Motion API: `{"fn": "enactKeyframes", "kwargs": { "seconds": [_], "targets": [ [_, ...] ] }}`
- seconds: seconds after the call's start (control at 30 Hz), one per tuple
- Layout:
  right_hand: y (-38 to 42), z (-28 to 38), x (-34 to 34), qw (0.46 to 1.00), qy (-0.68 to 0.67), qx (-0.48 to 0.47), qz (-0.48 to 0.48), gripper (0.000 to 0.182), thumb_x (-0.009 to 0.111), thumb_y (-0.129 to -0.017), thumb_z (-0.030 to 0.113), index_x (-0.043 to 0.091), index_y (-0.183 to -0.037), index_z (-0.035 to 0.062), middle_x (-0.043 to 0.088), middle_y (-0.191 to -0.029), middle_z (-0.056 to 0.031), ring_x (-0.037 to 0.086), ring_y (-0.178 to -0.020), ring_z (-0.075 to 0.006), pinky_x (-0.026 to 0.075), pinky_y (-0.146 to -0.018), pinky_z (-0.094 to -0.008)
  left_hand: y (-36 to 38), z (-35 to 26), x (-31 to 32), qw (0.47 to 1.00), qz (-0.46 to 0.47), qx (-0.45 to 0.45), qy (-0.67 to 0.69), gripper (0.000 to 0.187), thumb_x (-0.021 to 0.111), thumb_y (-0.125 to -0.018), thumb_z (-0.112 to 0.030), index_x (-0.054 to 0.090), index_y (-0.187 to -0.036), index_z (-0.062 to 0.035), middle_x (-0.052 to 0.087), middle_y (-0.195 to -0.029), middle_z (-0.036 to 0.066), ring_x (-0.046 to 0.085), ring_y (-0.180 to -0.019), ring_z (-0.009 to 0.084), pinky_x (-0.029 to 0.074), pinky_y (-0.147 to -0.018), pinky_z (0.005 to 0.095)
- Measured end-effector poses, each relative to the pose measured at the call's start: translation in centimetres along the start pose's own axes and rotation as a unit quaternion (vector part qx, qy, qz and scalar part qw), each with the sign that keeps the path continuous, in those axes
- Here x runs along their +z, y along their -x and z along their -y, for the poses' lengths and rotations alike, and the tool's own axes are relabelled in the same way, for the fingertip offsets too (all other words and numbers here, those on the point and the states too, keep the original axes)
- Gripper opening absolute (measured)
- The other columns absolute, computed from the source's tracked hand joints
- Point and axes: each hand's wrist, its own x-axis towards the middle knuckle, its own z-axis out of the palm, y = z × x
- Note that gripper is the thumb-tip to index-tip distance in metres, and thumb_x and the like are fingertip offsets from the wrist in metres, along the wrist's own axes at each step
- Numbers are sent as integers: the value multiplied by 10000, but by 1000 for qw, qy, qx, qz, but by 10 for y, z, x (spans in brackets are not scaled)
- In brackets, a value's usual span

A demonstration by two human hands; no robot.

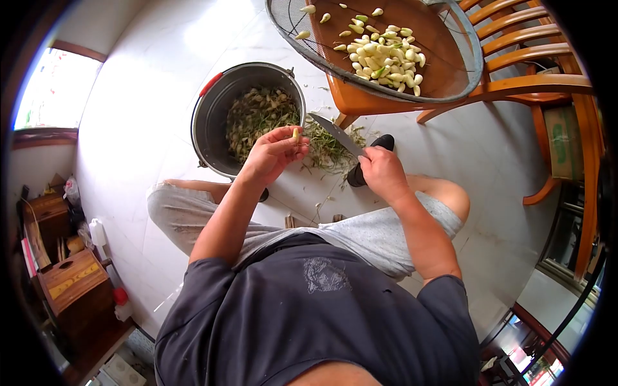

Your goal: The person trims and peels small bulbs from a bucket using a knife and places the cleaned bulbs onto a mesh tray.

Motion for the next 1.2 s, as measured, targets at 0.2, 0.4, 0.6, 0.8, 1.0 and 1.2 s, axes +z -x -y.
{"fn": "enactKeyframes", "kwargs": {
  "seconds": [0.2,0.4,0.6,0.8,1.0,1.2],
  "targets": [
    [-4,8,0,997,-35,-61,-12,143,602,-815,110,606,-814,-32,592,-753,-207,583,-718,-362,456,-644,-394,-21,16,-23,999,-39,29,-3,110,597,-877,-43,574,-984,-46,630,-881,49,593,-756,132,492,-704,271],
    [-1,16,0,986,-78,-133,-70,133,605,-827,98,623,-870,-27,600,-760,-190,595,-706,-322,455,-633,-370,-26,26,-23,995,-20,14,97,68,604,-876,-67,553,-919,-52,608,-841,45,568,-715,118,485,-663,257],
    [2,11,8,989,-60,-119,-61,137,597,-824,58,641,-930,-18,622,-821,-158,613,-752,-308,484,-674,-351,-28,37,-5,991,-17,-19,132,50,586,-890,-69,542,-905,-50,619,-862,73,580,-736,132,503,-678,247],
    [4,11,8,993,7,-112,-43,155,596,-817,59,646,-953,3,630,-870,-142,616,-792,-319,501,-705,-361,-31,44,0,988,-14,-29,148,35,575,-897,-58,543,-906,-47,618,-855,75,573,-725,134,502,-667,254],
    [6,16,11,975,-37,-165,-142,87,533,-811,122,591,-811,57,599,-792,-126,610,-712,-307,515,-623,-381,-32,44,0,991,-14,-1,136,32,582,-892,-48,567,-920,-43,627,-842,75,577,-705,142,500,-646,263],
    [7,-17,21,1000,20,-1,-3,163,549,-835,93,648,-918,-6,618,-886,-187,594,-797,-375,488,-722,-429,-26,23,10,994,27,44,94,63,586,-883,-29,579,-945,-41,638,-853,86,591,-709,151,502,-651,272]
  ]
}}
